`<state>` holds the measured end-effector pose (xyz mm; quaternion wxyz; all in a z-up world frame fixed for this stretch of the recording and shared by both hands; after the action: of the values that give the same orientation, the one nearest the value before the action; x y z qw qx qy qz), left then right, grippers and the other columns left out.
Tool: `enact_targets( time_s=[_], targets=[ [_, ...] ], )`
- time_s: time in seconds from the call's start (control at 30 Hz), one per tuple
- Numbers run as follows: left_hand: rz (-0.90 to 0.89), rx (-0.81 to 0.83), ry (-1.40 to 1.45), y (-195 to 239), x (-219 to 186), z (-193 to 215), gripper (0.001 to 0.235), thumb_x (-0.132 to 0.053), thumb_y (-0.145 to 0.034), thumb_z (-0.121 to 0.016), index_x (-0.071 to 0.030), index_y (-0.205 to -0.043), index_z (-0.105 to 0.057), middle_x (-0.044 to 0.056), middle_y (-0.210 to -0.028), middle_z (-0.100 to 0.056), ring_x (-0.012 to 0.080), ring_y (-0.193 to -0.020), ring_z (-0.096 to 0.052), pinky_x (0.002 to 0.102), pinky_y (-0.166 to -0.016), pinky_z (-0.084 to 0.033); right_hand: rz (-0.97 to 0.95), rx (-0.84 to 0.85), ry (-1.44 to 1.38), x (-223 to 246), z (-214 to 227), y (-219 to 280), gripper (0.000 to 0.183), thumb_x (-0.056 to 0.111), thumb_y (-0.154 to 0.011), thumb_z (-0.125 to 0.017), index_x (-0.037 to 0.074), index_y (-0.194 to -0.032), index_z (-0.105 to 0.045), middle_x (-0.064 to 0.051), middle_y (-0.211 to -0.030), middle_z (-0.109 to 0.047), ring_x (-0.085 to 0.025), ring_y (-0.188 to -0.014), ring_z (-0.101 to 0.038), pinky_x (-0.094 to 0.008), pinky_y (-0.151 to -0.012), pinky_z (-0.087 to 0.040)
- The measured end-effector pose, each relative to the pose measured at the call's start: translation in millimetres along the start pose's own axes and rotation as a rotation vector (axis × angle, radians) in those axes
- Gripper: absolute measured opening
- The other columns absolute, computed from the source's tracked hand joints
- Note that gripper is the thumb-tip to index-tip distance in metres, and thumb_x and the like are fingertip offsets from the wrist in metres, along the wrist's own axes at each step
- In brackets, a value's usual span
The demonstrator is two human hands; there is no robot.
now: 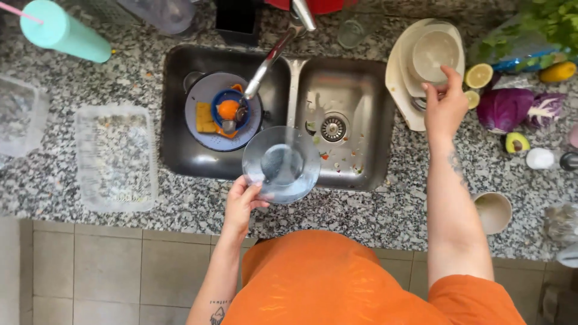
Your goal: Clearing utensils from a table, washing dishes in a sink, bagging vegetables, and placing them in the refrigerator.
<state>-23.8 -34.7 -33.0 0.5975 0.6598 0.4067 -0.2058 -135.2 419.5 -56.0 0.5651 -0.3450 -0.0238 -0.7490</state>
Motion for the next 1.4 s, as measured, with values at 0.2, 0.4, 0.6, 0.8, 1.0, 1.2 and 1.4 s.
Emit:
enact_targets(
  time_s=[0.2, 0.4, 0.6, 0.8, 1.0, 1.2, 1.4],
  targets=[
    [-0.534, -0.05, -0.975, -14.3, -20.6, -37.3, 0.008, -0.008, -0.085, -0.056, 0.0, -0.087, -0.058, 0.008, -0.078, -0.049, 0.0246, -0.041, -0.06, 0.029, -0.033, -0.053, -0.059, -0.172, 0.075, -11.6, 26.8, 31.4, 0.027, 0.008, -0.085, -0.076, 0.013, -0.109, -0.065, -0.009, -0.069, -0.063, -0.027, -0.059, -0.062, -0.034, -0.057, -0.048],
    [-0.798, -0.033, -1.355, -45.8, -44.9, -112.7, 0.018, -0.014, -0.087, -0.054, -0.008, -0.074, -0.042, 0.006, -0.076, -0.043, 0.0308, -0.049, -0.056, 0.039, -0.039, -0.049, -0.528, 0.018, 0.126, -41.0, 22.3, 51.9, 0.009, 0.025, -0.086, -0.066, 0.016, -0.084, -0.067, -0.001, -0.058, -0.063, -0.021, -0.053, -0.063, -0.033, -0.05, -0.048],
    [-0.264, 0.22, -0.395, -103.6, -27.4, -176.1, 0.013, -0.007, -0.087, -0.053, 0.004, -0.093, -0.053, 0.01, -0.086, -0.045, 0.0264, -0.051, -0.065, 0.028, -0.046, -0.059, -0.974, 0.186, -0.479, -22.6, -3.0, 53.5, 0.033, 0.031, -0.091, -0.054, -0.001, -0.094, -0.061, -0.013, -0.058, -0.064, -0.016, -0.04, -0.062, -0.026, -0.034, -0.052],
    [-0.099, 0.269, -0.208, -139.9, -1.6, -230.0, 0.024, -0.008, -0.085, -0.054, 0.005, -0.105, -0.053, 0.007, -0.084, -0.038, 0.0289, -0.055, -0.067, 0.029, -0.049, -0.061, -1.152, 0.01, -0.748, -38.6, -26.7, 50.3, 0.027, 0.026, -0.093, -0.049, 0.001, -0.092, -0.057, -0.011, -0.058, -0.061, -0.01, -0.037, -0.054, -0.02, -0.029, -0.044],
    [-0.052, 0.316, -0.184, -171.7, 35.5, -267.1, 0.026, -0.01, -0.086, -0.054, 0.004, -0.108, -0.051, 0.008, -0.089, -0.038, 0.0299, -0.057, -0.067, 0.031, -0.052, -0.062, -1.161, -0.034, -0.872, -38.5, -19.1, 42.7, 0.019, 0.022, -0.091, -0.052, 0.004, -0.088, -0.056, -0.011, -0.062, -0.06, -0.01, -0.039, -0.052, -0.019, -0.032, -0.043],
    [-0.067, 0.429, -0.139, -200.1, 68.8, -306.7, 0.031, -0.013, -0.088, -0.062, 0.004, -0.111, -0.05, 0.008, -0.092, -0.042, 0.0294, -0.07, -0.068, 0.037, -0.067, -0.063, -1.18, -0.111, -0.954, -57.7, -23.7, 43.7, 0.014, 0.018, -0.092, -0.05, 0.004, -0.09, -0.051, -0.016, -0.074, -0.064, -0.016, -0.048, -0.061, -0.023, -0.04, -0.055],
    [-0.142, 0.472, -0.351, -207.8, 67.0, -329.1, 0.043, -0.014, -0.078, -0.076, -0.004, -0.108, -0.047, 0.009, -0.079, -0.061, 0.0188, -0.06, -0.067, 0.023, -0.052, -0.058, -1.111, -0.153, -0.962, -50.5, -17.0, 40.8, 0.012, 0.013, -0.092, -0.049, 0.003, -0.088, -0.051, -0.015, -0.072, -0.063, -0.013, -0.051, -0.062, -0.02, -0.043, -0.054]
  ],
)
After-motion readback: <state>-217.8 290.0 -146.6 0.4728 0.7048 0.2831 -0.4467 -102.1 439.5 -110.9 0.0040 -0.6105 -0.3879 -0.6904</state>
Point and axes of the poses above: each hand's wrist, its own y-axis away from the middle knuckle, its own z-axis out of the back of the hand, x = y × z, the point moved 4 cm from there along -y, towards the middle knuckle
